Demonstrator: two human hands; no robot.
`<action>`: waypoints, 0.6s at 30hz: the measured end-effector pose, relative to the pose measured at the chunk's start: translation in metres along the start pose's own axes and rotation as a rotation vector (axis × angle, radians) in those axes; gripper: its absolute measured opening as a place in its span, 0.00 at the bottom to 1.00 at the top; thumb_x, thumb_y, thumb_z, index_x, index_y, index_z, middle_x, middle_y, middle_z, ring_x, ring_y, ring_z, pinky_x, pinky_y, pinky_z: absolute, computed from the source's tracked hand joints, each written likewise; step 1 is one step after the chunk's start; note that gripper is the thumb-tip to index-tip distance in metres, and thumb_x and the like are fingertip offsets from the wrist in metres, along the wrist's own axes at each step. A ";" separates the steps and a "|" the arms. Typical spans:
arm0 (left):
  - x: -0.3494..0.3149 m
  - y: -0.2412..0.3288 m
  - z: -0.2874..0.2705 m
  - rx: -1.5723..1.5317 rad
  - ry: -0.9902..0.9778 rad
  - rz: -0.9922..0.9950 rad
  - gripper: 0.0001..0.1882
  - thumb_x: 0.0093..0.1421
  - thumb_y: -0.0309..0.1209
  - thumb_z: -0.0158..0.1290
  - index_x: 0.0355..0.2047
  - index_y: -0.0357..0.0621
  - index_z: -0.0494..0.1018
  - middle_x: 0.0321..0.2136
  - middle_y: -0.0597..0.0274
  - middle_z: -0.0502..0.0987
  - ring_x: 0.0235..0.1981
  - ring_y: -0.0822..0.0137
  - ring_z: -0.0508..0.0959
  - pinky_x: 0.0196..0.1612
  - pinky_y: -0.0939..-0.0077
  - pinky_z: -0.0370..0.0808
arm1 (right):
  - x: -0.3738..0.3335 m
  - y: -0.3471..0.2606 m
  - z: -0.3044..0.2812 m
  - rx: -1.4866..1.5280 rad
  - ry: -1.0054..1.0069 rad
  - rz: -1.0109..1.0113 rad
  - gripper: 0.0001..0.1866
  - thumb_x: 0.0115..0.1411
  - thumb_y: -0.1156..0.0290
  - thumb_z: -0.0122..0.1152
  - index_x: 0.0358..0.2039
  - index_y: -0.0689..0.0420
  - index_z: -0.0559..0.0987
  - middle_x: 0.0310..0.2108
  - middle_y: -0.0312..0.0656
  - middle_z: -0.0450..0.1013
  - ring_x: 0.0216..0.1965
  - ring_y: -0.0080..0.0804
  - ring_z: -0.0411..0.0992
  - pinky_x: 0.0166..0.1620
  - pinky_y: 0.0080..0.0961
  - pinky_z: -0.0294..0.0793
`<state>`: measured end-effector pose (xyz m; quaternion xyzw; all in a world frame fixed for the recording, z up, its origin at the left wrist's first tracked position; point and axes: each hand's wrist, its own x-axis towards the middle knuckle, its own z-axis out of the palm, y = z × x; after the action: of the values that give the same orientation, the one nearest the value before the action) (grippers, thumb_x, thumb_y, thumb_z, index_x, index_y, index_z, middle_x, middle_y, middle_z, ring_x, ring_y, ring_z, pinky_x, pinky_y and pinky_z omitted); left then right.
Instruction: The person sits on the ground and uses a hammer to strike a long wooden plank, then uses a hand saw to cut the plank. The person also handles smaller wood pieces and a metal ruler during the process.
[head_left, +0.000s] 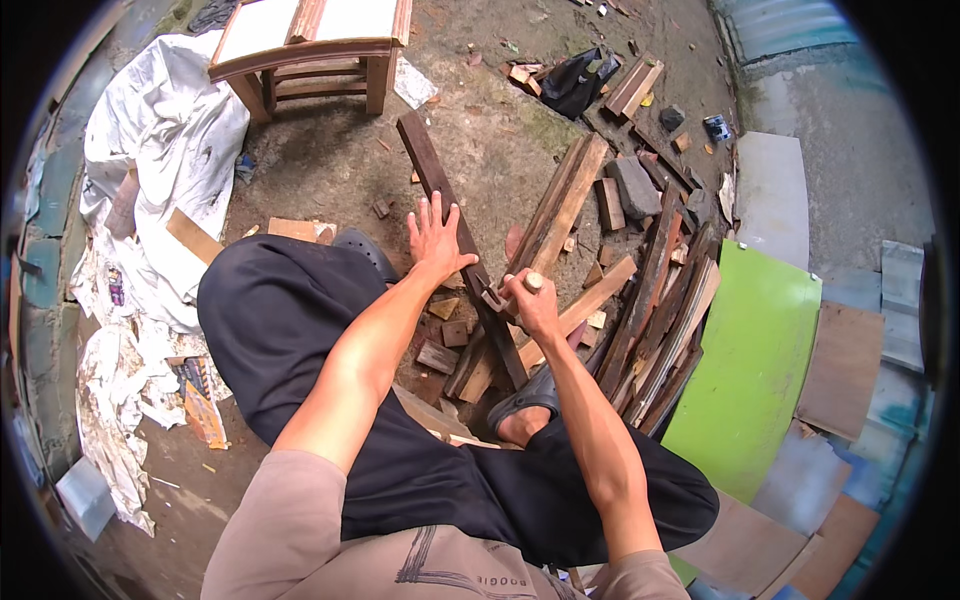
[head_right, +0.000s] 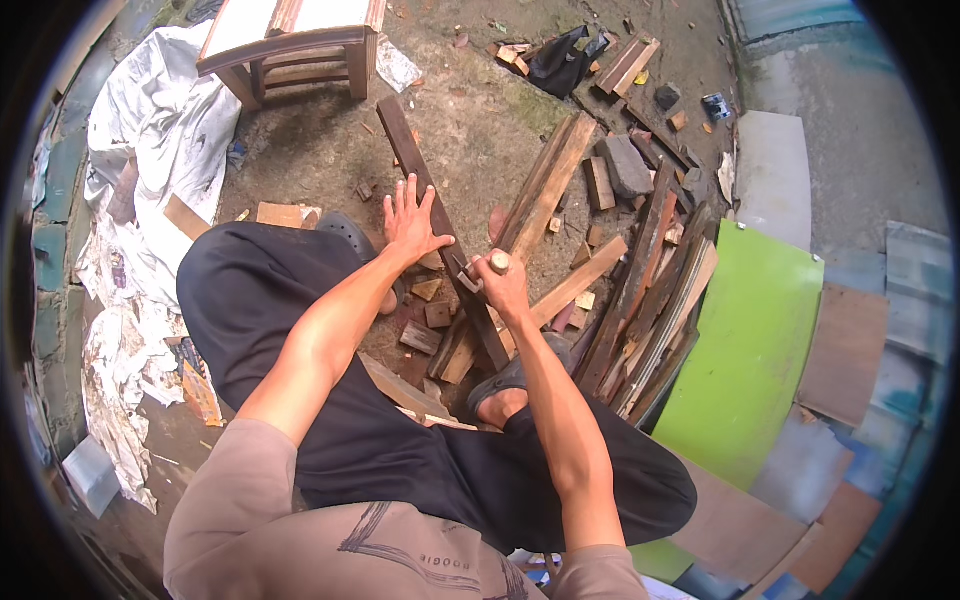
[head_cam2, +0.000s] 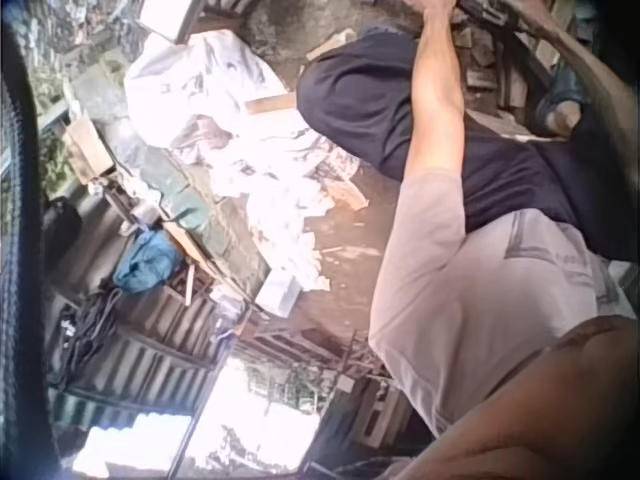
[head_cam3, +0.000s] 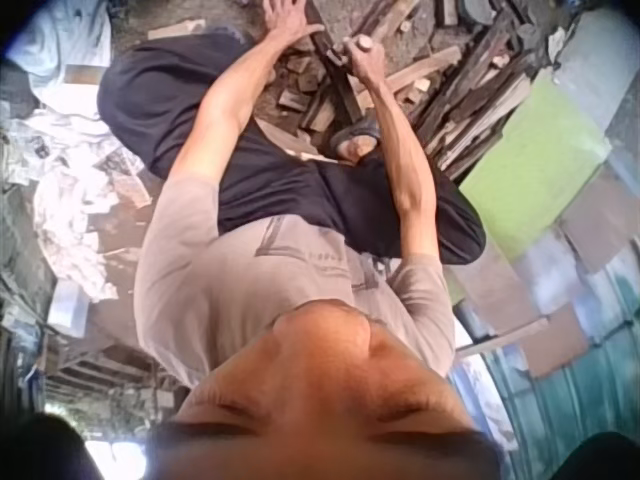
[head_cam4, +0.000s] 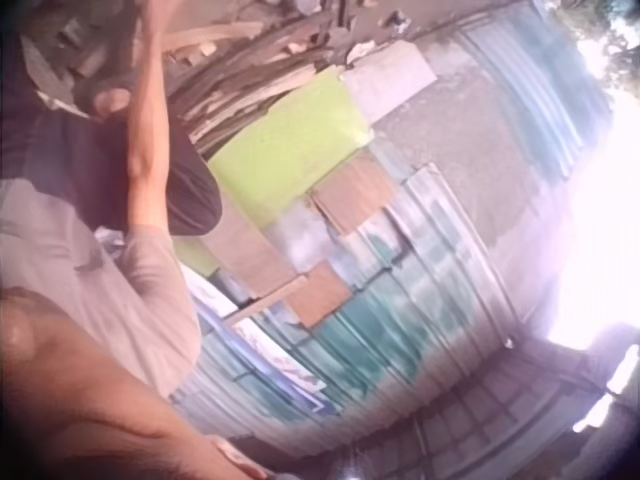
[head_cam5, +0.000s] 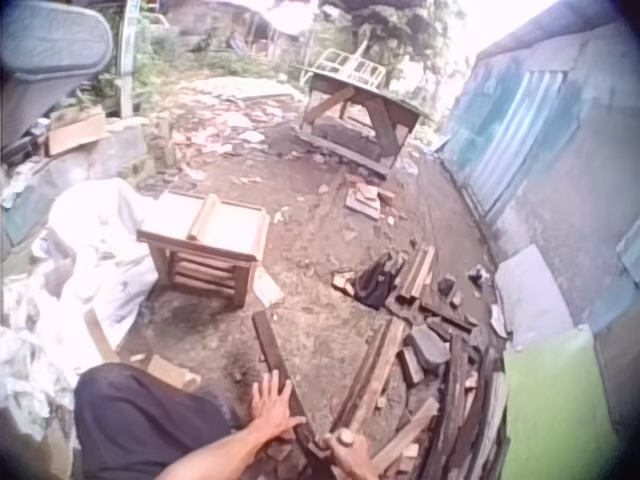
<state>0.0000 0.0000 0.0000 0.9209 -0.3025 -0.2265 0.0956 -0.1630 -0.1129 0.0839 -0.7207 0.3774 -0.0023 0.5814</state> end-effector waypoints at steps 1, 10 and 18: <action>-0.002 0.000 0.001 -0.013 0.019 0.006 0.60 0.42 0.64 0.65 0.71 0.55 0.51 0.73 0.52 0.36 0.72 0.45 0.41 0.70 0.44 0.43 | -0.003 0.004 0.003 -0.063 0.009 -0.040 0.14 0.59 0.63 0.63 0.22 0.58 0.77 0.16 0.33 0.71 0.19 0.21 0.67 0.24 0.24 0.67; -0.003 0.012 -0.008 -0.045 0.041 0.027 0.58 0.43 0.59 0.67 0.70 0.54 0.52 0.73 0.51 0.35 0.69 0.44 0.52 0.66 0.44 0.53 | 0.031 -0.024 0.021 -0.192 0.168 0.054 0.17 0.55 0.61 0.61 0.24 0.65 0.77 0.19 0.45 0.74 0.24 0.31 0.72 0.31 0.36 0.70; -0.003 0.012 -0.023 0.029 -0.023 -0.009 0.57 0.44 0.58 0.68 0.69 0.54 0.54 0.72 0.52 0.43 0.70 0.48 0.50 0.68 0.46 0.50 | 0.055 -0.032 0.037 -0.304 0.104 0.122 0.17 0.51 0.60 0.61 0.28 0.65 0.79 0.24 0.52 0.77 0.29 0.41 0.77 0.35 0.38 0.73</action>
<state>0.0029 -0.0070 0.0247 0.9210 -0.3025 -0.2329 0.0776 -0.0899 -0.1112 0.0745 -0.7751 0.4460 0.0529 0.4444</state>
